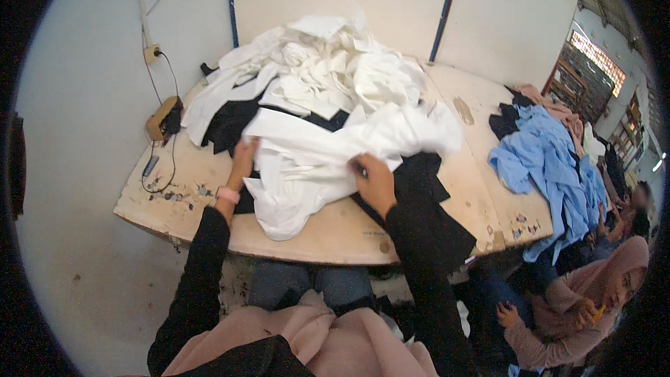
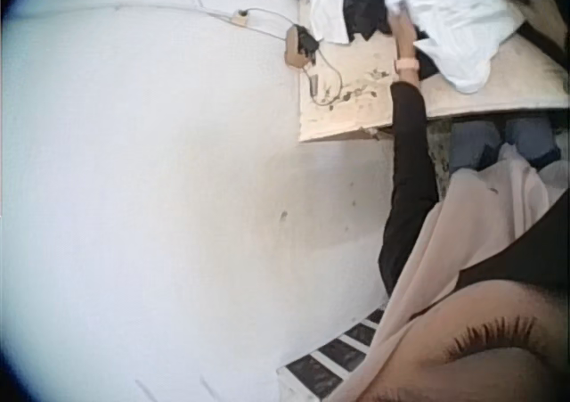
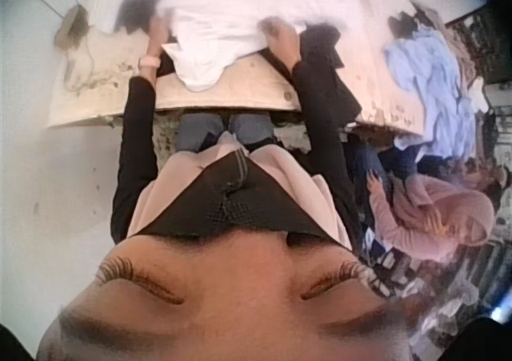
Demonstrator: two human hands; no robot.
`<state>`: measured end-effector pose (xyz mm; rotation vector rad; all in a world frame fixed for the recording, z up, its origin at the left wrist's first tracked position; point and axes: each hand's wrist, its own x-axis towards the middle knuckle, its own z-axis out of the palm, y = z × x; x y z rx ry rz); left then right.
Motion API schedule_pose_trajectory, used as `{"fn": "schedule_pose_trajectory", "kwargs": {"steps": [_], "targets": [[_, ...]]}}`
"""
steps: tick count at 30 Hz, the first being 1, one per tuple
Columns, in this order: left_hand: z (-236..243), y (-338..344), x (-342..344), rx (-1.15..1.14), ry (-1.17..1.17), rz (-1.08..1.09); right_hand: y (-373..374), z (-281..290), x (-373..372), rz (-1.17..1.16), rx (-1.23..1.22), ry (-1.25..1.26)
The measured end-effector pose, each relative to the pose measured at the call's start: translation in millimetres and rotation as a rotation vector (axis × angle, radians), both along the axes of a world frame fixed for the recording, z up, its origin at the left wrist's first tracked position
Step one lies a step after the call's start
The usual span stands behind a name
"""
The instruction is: The person uses small scissors to trim threads and edges on a white shirt laid on a work table. They repeatedly fold and reposition the fabric to access different areas, cutting small sections and discarding the cut pieces. The person handles the shirt and scissors throughout, with other garments visible nearby.
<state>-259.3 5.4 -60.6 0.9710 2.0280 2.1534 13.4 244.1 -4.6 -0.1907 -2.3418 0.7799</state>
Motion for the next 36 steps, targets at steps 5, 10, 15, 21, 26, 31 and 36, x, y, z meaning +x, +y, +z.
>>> {"fn": "schedule_pose_trajectory", "kwargs": {"steps": [5, 10, 15, 21, 26, 31, 36], "targets": [[34, -116, -1, 0.75, -0.288, -0.141, -41, 17, 50, 0.158, 0.257, 0.065], [56, -251, 24, 0.354, 0.306, 0.518, -19, 29, 58, -0.214, 0.307, -0.335], [93, -339, 54, 0.307, 0.204, 0.411, -12, 61, 71, 0.738, -0.379, -0.541], [187, -305, -12, -0.309, 0.101, 0.741, 30, 152, -32, -0.002, 0.585, -0.532], [260, -290, 6, 0.216, 0.359, 0.684, 98, 259, -60, -0.132, 0.374, 0.561], [209, -255, 86, -0.109, 0.261, 0.484, 156, 229, -20, -0.401, 0.576, 0.239], [136, -200, 184, -0.341, -0.258, 0.025, 263, 197, 89, -0.444, 0.112, 0.353]]}}
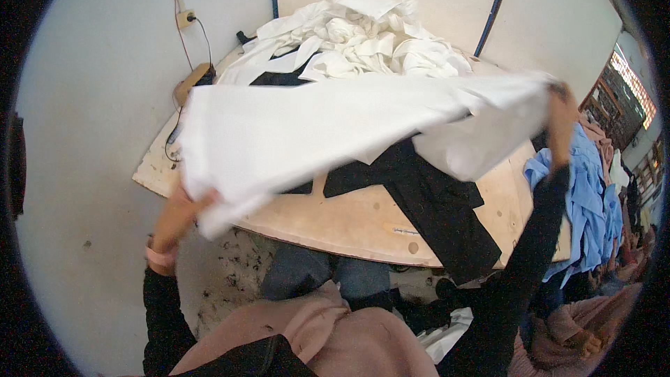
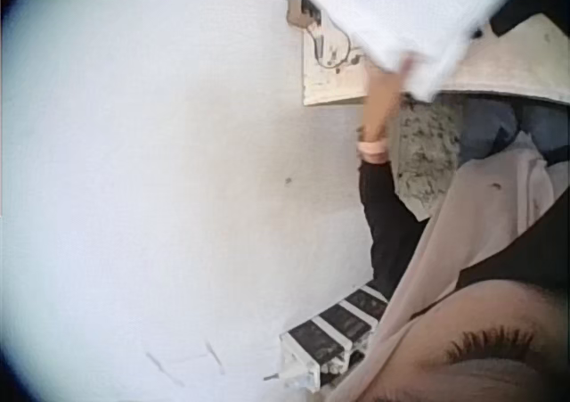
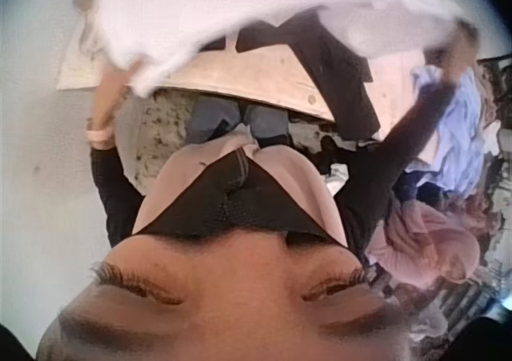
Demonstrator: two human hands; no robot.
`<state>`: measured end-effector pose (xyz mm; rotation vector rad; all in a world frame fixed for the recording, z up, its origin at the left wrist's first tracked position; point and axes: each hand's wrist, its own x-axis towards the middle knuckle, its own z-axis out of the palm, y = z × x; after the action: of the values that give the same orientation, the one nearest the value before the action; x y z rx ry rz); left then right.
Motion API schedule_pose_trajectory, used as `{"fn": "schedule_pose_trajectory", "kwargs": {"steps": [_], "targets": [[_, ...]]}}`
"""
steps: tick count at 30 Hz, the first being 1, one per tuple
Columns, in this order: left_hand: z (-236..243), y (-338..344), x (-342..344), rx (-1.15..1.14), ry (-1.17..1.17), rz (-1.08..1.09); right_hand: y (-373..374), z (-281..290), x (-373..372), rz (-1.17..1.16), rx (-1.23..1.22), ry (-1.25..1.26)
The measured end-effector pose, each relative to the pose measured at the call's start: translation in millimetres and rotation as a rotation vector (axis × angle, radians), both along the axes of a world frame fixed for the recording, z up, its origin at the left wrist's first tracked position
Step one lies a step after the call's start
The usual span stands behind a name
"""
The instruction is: The person uses small scissors to trim threads and edges on a white shirt laid on a work table. They repeatedly fold and reposition the fabric to access different areas, cutting small sections and discarding the cut pieces. The person handles the shirt and scissors throughout, with other garments visible nearby.
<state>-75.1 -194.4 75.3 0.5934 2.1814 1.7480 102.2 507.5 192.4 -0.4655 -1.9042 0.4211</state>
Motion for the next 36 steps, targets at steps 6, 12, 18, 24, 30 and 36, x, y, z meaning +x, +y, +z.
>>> {"fn": "schedule_pose_trajectory", "kwargs": {"steps": [6, 12, 18, 24, 30, 36], "targets": [[-55, 137, 101, 0.294, -0.475, -0.816, 77, 65, 199, -0.383, 0.019, 0.005], [-46, 224, 179, 0.362, -0.964, -1.546, 90, 143, 231, -0.58, 0.086, 0.031], [-18, 237, 196, 0.563, -1.036, -1.545, 75, 195, 42, -0.255, 0.185, -0.01], [-38, 207, 138, 1.274, -1.407, -0.979, -94, 136, -235, 0.648, 0.086, -0.545], [-38, 132, 104, 1.037, -0.816, -0.88, -287, 48, -271, 0.932, 0.383, -0.886], [11, 110, 134, 1.197, -0.802, -0.801, -314, -34, -167, 1.137, 0.238, -1.079]]}}
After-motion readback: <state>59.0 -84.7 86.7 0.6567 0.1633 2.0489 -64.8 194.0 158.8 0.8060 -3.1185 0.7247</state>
